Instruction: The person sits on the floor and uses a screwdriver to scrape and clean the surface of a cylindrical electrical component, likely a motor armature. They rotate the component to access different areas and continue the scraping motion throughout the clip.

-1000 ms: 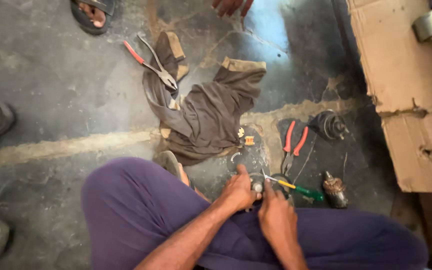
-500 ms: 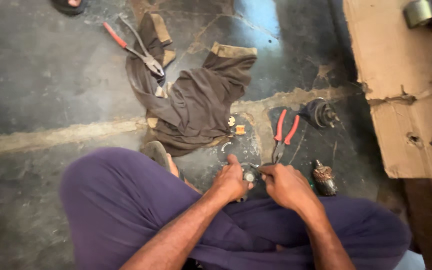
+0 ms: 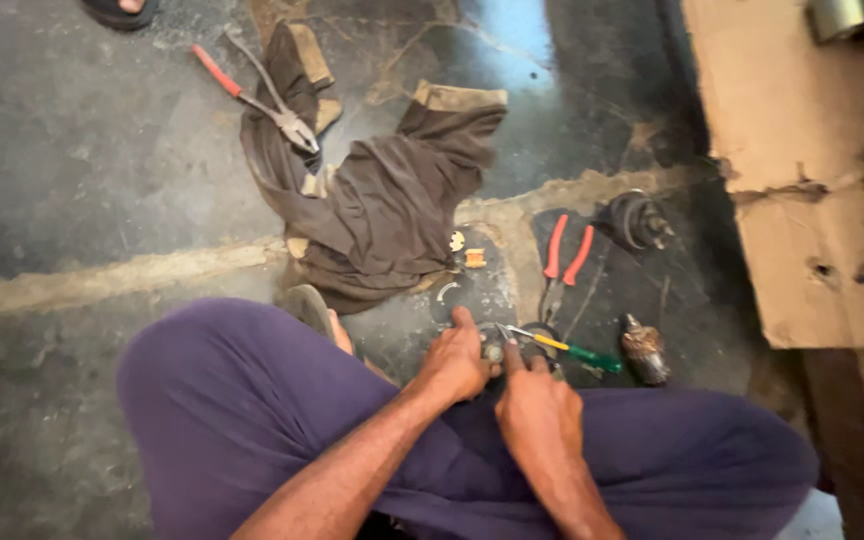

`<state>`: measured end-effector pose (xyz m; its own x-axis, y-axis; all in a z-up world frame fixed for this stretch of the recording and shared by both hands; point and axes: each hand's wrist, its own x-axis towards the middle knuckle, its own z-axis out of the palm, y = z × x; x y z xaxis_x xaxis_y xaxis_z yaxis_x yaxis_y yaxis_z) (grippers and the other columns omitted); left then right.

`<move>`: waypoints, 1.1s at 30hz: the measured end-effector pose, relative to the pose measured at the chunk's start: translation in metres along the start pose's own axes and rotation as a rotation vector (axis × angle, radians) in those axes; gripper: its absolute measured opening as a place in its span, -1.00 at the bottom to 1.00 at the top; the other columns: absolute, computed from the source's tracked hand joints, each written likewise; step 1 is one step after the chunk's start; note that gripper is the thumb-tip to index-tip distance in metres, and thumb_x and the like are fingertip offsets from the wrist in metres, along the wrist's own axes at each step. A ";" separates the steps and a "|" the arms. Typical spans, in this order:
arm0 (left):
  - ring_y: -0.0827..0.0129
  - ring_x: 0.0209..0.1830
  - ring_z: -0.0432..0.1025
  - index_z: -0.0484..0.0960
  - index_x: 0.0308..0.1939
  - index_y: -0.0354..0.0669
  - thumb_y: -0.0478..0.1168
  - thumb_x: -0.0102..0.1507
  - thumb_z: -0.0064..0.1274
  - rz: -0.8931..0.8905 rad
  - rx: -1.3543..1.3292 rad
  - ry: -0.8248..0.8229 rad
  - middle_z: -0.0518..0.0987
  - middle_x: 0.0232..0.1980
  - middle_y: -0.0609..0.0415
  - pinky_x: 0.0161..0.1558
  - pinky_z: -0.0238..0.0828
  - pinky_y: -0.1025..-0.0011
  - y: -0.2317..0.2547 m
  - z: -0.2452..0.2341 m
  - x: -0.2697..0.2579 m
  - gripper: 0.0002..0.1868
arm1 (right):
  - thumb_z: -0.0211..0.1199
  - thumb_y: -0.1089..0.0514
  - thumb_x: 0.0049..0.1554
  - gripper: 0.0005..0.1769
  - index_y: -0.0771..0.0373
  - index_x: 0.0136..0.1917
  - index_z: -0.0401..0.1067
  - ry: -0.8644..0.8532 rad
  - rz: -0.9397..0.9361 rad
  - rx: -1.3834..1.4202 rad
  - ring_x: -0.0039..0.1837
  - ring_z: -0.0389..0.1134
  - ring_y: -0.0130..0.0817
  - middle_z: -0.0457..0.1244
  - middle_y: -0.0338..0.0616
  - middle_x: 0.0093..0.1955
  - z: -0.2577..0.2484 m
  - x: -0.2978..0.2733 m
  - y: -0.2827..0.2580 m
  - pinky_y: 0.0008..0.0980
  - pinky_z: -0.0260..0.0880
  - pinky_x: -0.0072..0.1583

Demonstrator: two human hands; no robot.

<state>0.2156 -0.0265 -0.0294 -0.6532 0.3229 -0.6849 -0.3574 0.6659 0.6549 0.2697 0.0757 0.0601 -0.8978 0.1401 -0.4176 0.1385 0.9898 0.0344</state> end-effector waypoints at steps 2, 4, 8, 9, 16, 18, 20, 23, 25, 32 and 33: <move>-0.24 0.15 0.50 0.00 0.37 -0.56 -0.10 0.11 0.37 0.013 0.007 -0.008 0.59 0.05 -0.43 0.18 0.44 0.06 0.005 -0.003 0.000 0.03 | 0.15 0.22 -0.02 -0.38 0.21 0.35 0.39 0.099 -0.062 -0.009 -0.03 0.44 0.23 0.37 0.20 0.00 -0.009 -0.001 0.002 0.05 0.51 -0.09; -0.23 0.17 0.49 -0.05 0.40 -0.55 -0.11 0.08 0.39 0.009 0.009 -0.011 0.59 0.07 -0.43 0.22 0.41 0.08 0.004 -0.005 -0.001 0.10 | 0.14 0.16 0.09 -0.54 0.12 0.27 0.49 0.049 -0.023 0.165 0.01 0.44 0.22 0.39 0.20 -0.02 -0.021 0.007 0.009 0.10 0.45 0.03; -0.28 0.21 0.44 0.06 0.37 -0.48 -0.10 0.10 0.38 0.042 -0.040 0.054 0.54 0.15 -0.45 0.21 0.40 0.03 -0.005 0.005 -0.004 0.00 | 0.11 0.10 0.17 -0.65 0.06 0.19 0.57 -0.142 0.016 0.254 0.11 0.42 0.22 0.39 0.25 -0.03 -0.030 0.013 0.033 0.11 0.41 0.13; -0.27 0.22 0.44 0.05 0.37 -0.49 -0.09 0.10 0.38 0.035 -0.039 0.053 0.54 0.15 -0.46 0.22 0.39 0.03 -0.005 0.004 -0.003 0.01 | 0.12 0.11 0.16 -0.64 0.05 0.19 0.57 -0.144 0.009 0.250 0.11 0.42 0.22 0.39 0.24 -0.02 -0.033 0.018 0.035 0.10 0.40 0.14; -0.23 0.23 0.44 0.04 0.35 -0.50 -0.10 0.12 0.38 0.013 -0.043 0.035 0.55 0.13 -0.45 0.24 0.38 0.06 -0.003 0.000 -0.003 -0.01 | 0.14 0.12 0.13 -0.61 0.01 0.22 0.56 -0.200 0.002 0.255 0.12 0.42 0.18 0.41 0.16 -0.01 -0.045 0.028 0.025 0.05 0.40 0.15; -0.23 0.22 0.46 0.08 0.33 -0.47 -0.10 0.12 0.37 -0.003 -0.048 0.022 0.57 0.12 -0.44 0.23 0.39 0.06 -0.003 -0.002 -0.003 -0.05 | 0.15 0.12 0.13 -0.62 0.04 0.20 0.57 -0.198 -0.023 0.281 0.11 0.43 0.17 0.41 0.16 -0.01 -0.047 0.030 0.024 0.04 0.41 0.14; -0.23 0.21 0.46 0.09 0.31 -0.45 -0.10 0.13 0.37 -0.017 -0.048 0.008 0.57 0.11 -0.43 0.22 0.40 0.05 0.000 -0.002 -0.003 -0.08 | 0.15 0.12 0.13 -0.63 0.07 0.19 0.57 -0.183 -0.055 0.303 0.10 0.44 0.17 0.42 0.16 -0.02 -0.049 0.034 0.027 0.02 0.42 0.13; -0.24 0.20 0.46 0.11 0.29 -0.44 -0.11 0.12 0.37 -0.022 -0.056 0.013 0.57 0.10 -0.43 0.22 0.40 0.05 0.003 -0.005 -0.003 -0.10 | 0.16 0.14 0.12 -0.62 0.10 0.20 0.56 -0.215 -0.057 0.294 0.08 0.45 0.17 0.41 0.20 -0.04 -0.050 0.039 0.027 0.02 0.44 0.12; -0.26 0.19 0.47 0.17 0.25 -0.44 -0.11 0.12 0.37 0.003 -0.078 0.039 0.59 0.07 -0.43 0.21 0.40 0.04 0.002 -0.004 -0.004 -0.15 | 0.15 0.14 0.12 -0.61 0.04 0.20 0.56 -0.219 -0.001 0.209 0.08 0.43 0.19 0.40 0.20 -0.03 -0.045 0.037 0.020 0.08 0.41 0.13; -0.29 0.14 0.47 0.10 0.27 -0.50 -0.12 0.12 0.37 0.025 -0.066 0.042 0.58 0.03 -0.46 0.20 0.40 0.03 0.000 -0.002 -0.004 -0.10 | 0.13 0.16 0.12 -0.60 0.04 0.24 0.50 -0.098 -0.023 0.050 0.02 0.44 0.22 0.39 0.15 0.05 -0.021 0.022 0.010 0.13 0.45 0.07; -0.29 0.14 0.48 0.10 0.28 -0.52 -0.12 0.12 0.37 0.030 -0.068 0.044 0.58 0.02 -0.46 0.19 0.40 0.03 -0.001 -0.002 -0.003 -0.09 | 0.14 0.17 0.12 -0.56 0.03 0.28 0.46 -0.100 -0.008 0.034 0.00 0.45 0.23 0.37 0.17 0.07 -0.016 0.021 0.011 0.13 0.46 0.05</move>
<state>0.2162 -0.0292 -0.0273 -0.6926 0.3114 -0.6507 -0.3806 0.6085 0.6963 0.2460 0.0900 0.0665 -0.8528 0.1274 -0.5064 0.1472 0.9891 0.0008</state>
